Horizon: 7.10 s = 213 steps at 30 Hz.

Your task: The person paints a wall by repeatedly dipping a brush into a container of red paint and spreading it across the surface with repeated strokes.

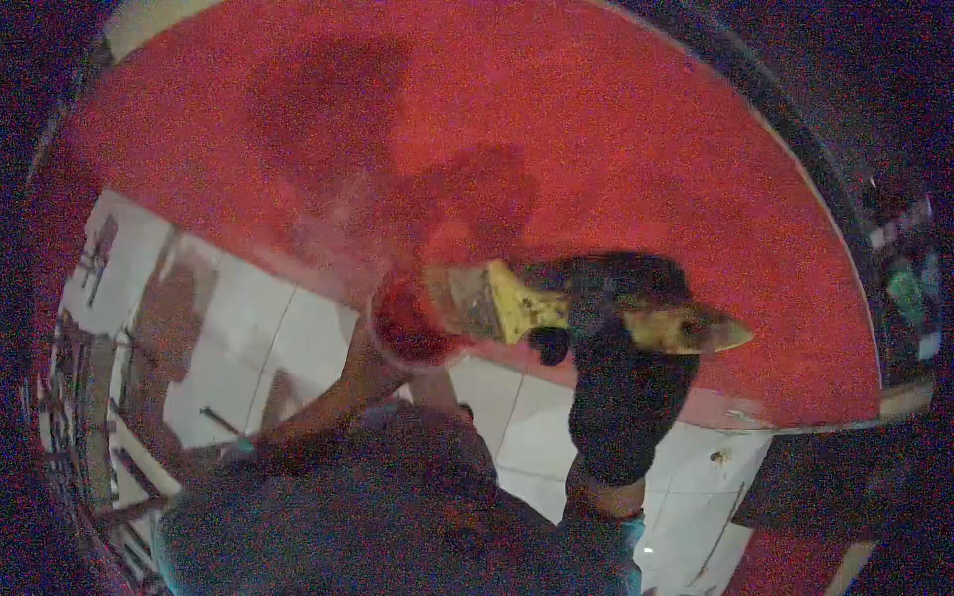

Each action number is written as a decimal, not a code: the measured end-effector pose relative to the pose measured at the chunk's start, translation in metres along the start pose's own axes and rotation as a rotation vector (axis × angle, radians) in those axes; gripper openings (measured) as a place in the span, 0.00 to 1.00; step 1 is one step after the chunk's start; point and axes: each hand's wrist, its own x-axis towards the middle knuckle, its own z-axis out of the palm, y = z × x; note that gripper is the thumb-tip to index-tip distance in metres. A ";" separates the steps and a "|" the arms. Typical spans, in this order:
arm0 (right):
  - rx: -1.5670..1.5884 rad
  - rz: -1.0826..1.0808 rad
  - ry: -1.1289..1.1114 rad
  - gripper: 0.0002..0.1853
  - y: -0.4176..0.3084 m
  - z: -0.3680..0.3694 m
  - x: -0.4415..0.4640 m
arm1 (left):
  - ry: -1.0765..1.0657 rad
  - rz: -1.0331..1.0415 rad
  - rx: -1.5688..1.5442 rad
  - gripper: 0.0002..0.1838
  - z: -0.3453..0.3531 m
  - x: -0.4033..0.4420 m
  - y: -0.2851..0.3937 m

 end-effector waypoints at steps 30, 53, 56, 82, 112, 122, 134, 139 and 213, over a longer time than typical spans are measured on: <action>-0.472 -0.102 -0.467 0.08 -0.024 0.065 0.007 | -0.107 -0.165 -0.673 0.45 -0.023 -0.009 0.023; -0.462 -0.157 -0.461 0.07 -0.015 0.050 0.018 | -0.117 -0.097 -0.359 0.45 -0.013 -0.011 -0.011; 0.015 0.063 -0.168 0.09 -0.002 0.038 0.017 | 0.036 -0.030 -0.400 0.44 -0.014 -0.007 -0.012; -0.573 -0.139 -0.062 0.24 0.061 0.013 0.006 | -0.085 0.109 -0.080 0.47 -0.029 0.038 0.013; 0.299 -0.457 0.634 0.09 0.022 0.076 0.052 | -0.075 0.215 0.172 0.57 -0.091 0.043 0.025; -0.118 -0.567 0.996 0.06 0.013 0.068 0.047 | -0.055 0.081 -0.159 0.46 -0.119 0.036 0.025; -0.185 -0.411 0.704 0.06 0.016 0.096 0.049 | -0.046 -0.020 0.005 0.44 -0.130 0.022 0.013; -0.072 -0.598 1.059 0.05 0.005 0.068 0.050 | -0.094 -0.039 -0.085 0.36 -0.136 0.021 0.005; 0.177 -0.456 0.125 0.16 0.080 0.023 0.019 | 0.024 -0.221 0.073 0.19 -0.081 -0.004 0.025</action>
